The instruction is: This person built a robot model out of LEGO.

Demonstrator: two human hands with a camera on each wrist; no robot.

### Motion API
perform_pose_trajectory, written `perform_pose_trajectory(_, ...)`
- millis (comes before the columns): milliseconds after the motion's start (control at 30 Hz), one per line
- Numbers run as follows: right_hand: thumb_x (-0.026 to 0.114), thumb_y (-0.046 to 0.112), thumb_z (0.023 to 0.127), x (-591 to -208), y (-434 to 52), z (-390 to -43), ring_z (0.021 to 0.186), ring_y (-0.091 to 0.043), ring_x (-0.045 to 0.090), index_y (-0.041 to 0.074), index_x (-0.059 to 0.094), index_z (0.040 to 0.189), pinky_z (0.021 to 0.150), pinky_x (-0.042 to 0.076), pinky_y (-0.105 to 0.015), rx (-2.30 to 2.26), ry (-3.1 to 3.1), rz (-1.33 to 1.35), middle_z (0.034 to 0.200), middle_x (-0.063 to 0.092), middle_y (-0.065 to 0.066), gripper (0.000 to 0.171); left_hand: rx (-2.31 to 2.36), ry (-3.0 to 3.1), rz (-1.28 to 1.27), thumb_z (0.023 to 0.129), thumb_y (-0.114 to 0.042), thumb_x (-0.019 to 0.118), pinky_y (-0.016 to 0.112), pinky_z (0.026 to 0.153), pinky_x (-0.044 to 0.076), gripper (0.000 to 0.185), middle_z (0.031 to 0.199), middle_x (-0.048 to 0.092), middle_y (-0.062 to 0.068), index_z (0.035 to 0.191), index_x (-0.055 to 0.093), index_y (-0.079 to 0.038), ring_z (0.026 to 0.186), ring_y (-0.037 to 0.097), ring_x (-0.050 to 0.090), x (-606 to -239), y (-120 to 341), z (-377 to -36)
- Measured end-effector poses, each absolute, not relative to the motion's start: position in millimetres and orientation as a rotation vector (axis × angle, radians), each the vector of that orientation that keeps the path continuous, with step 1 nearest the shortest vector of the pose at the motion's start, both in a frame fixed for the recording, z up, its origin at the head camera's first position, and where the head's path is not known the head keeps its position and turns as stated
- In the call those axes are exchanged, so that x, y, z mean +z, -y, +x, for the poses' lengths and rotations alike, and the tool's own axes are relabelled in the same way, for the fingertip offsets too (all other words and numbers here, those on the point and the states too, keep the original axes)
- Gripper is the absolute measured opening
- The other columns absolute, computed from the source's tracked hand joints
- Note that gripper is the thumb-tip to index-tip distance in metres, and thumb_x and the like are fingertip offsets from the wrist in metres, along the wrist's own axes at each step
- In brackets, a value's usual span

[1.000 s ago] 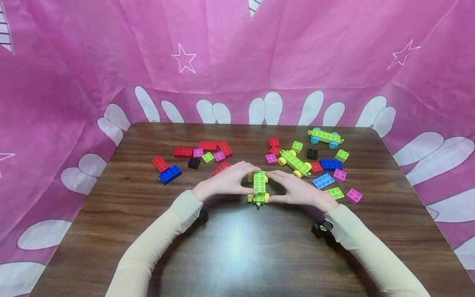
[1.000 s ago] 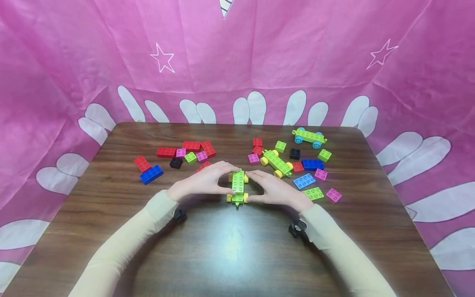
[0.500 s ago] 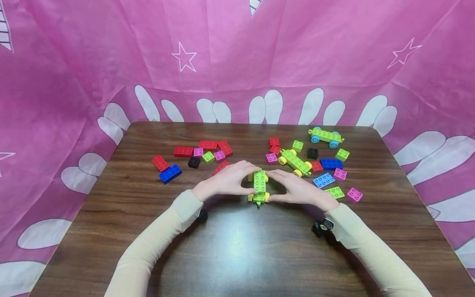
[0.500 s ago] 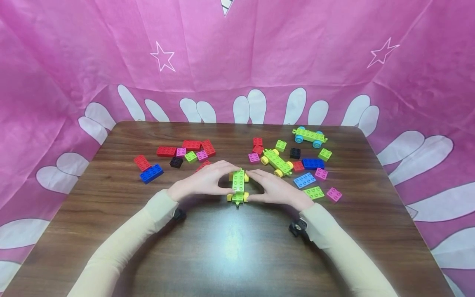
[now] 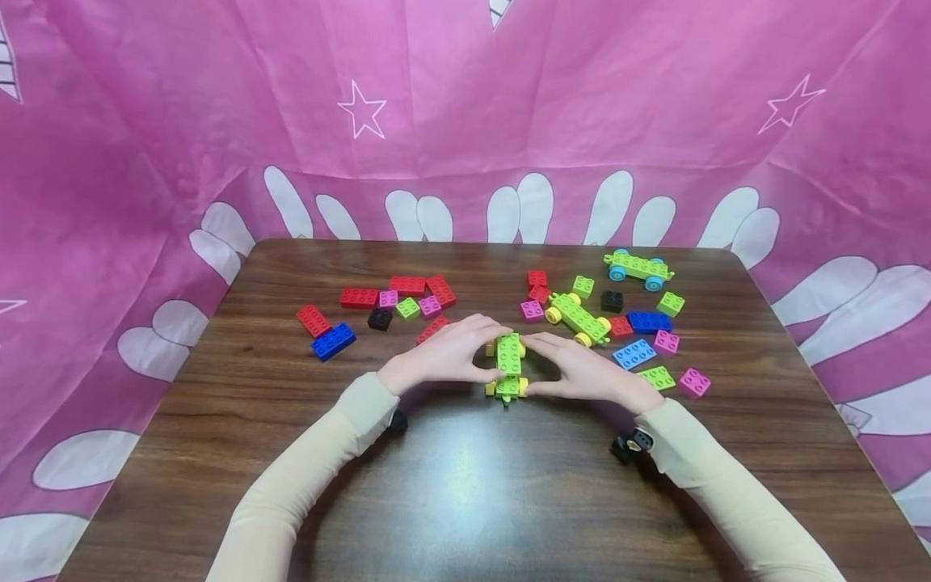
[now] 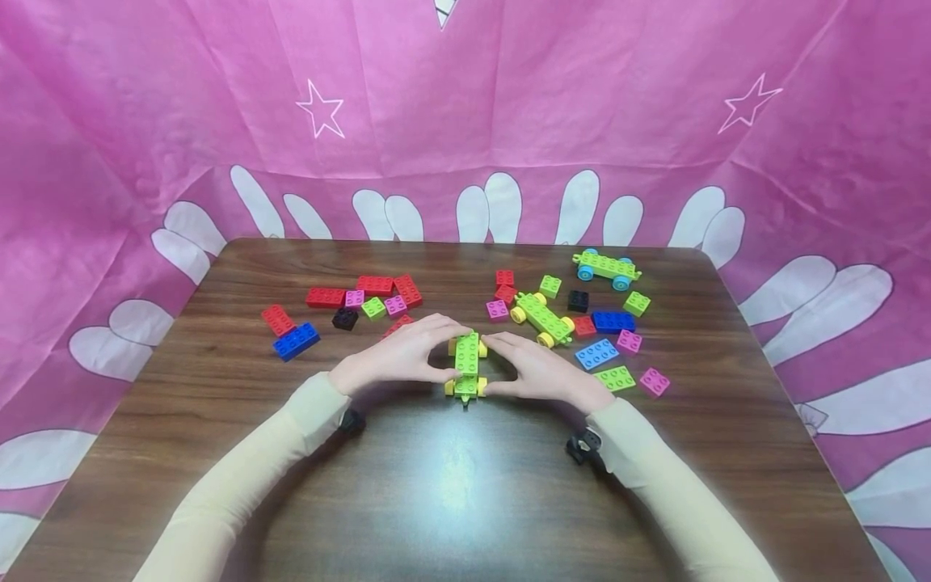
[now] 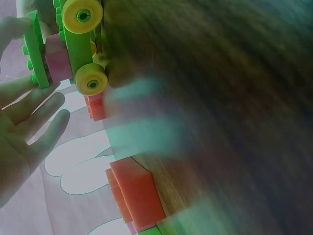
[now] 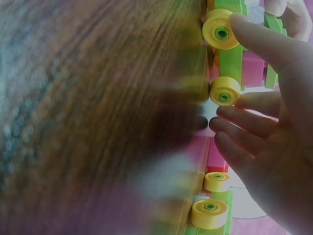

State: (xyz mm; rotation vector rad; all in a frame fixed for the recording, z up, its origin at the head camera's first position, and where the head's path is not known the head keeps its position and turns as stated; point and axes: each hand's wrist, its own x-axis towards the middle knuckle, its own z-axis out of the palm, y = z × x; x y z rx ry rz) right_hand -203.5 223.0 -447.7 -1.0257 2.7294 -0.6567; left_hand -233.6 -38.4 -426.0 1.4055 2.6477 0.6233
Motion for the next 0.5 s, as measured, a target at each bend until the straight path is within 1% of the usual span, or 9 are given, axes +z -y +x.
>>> perform_pose_trajectory(167, 0.072, 0.05, 0.086, -446.5, -222.3, -203.2, 0.139, -0.028, 0.048, 0.005, 0.045, 0.148, 0.112, 0.044, -0.049, -0.65, -2.727, -1.02, 0.149, 0.051, -0.013, 0.081, 0.621, -2.646, 1.412, 0.084, -0.041, 0.077, 0.032, 0.094, 0.055, 0.068, 0.133, 0.061, 0.005, 0.14, 0.054, -0.01, 0.118, 0.017, 0.056, -424.5, 38.7, -232.0)
perform_pose_trajectory(367, 0.073, 0.051, 0.085, -445.7, -221.4, -203.0, 0.138, -0.028, 0.049, 0.006, 0.045, 0.148, 0.112, 0.044, -0.048, -0.655, -2.735, -1.026, 0.149, 0.051, -0.011, 0.082, 0.615, -2.648, 1.408, 0.083, -0.042, 0.076, 0.031, 0.09, 0.055, 0.067, 0.132, 0.062, 0.005, 0.139, 0.055, -0.01, 0.115, 0.016, 0.057, -422.8, 38.2, -232.3)
perform_pose_trajectory(500, 0.073, 0.051, 0.086, -445.6, -221.3, -203.0, 0.137, -0.028, 0.05, 0.006, 0.045, 0.148, 0.111, 0.045, -0.048, -0.659, -2.731, -1.033, 0.148, 0.052, -0.011, 0.081, 0.62, -2.64, 1.379, 0.083, -0.043, 0.075, 0.031, 0.091, 0.055, 0.067, 0.132, 0.062, 0.004, 0.139, 0.056, -0.011, 0.115, 0.015, 0.057, -423.4, 38.1, -232.9)
